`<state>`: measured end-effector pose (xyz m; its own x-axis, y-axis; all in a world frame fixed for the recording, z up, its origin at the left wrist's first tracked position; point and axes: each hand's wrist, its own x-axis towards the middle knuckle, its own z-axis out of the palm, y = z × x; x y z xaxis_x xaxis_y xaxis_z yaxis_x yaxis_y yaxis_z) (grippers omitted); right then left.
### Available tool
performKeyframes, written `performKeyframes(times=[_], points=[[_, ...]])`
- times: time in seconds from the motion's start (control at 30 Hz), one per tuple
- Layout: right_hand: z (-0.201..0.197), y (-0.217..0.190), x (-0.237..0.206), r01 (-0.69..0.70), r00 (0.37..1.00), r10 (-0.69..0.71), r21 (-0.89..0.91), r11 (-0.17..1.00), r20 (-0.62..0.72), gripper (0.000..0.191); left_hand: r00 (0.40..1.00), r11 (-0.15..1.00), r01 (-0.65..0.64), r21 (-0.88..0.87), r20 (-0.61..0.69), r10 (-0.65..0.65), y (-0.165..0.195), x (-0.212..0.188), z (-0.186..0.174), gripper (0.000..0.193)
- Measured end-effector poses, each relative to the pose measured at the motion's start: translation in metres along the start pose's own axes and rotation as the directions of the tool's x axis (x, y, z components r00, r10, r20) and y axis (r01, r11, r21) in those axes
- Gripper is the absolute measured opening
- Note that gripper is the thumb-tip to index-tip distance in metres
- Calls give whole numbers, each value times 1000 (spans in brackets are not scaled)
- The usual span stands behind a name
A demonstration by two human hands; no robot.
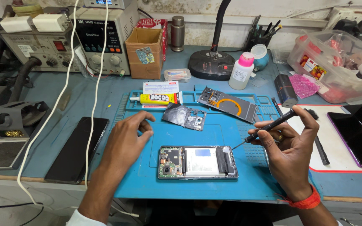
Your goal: The person uses a spudger tool to pry along the edge of an opened smartphone on a blue repair mat, working around the battery and internal components. They lift and reposition a black internal cover, press components into place, and continue prying and probing the phone's internals with the tool.
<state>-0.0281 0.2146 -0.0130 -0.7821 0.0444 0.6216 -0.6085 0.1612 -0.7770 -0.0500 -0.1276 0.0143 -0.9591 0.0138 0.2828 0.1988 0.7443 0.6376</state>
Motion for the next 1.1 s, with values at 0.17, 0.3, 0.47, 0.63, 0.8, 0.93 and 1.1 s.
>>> performKeyframes(times=[0.17, 0.3, 0.47, 0.63, 0.8, 0.93, 1.1], points=[[0, -4, -1, 0, 1000, 0, 21, 1000, -3, 68, 981, 950, -191, -246, -4, 196, 29, -12, 25, 30], [2, -15, -2, -4, 1000, 5, 130, 991, -10, 68, 927, 830, -353, -432, -41, 373, 60, -28, 51, 30], [1, -31, -13, 92, 995, -87, 100, 991, -46, 69, 925, 780, -323, -535, -4, 380, 80, -34, 64, 43], [3, -37, -14, 130, 991, -126, 106, 986, -52, 68, 928, 762, -312, -568, -9, 373, 85, -35, 69, 52], [5, -38, -16, 138, 989, -132, 106, 985, -62, 67, 941, 768, -267, -581, 13, 337, 86, -37, 71, 49], [6, -39, -16, 142, 989, -137, 123, 982, -50, 67, 934, 751, -301, -588, -23, 356, 87, -39, 72, 45], [5, -42, -14, 134, 991, -131, 97, 986, -33, 68, 924, 742, -344, -575, -65, 377, 89, -42, 73, 41]])
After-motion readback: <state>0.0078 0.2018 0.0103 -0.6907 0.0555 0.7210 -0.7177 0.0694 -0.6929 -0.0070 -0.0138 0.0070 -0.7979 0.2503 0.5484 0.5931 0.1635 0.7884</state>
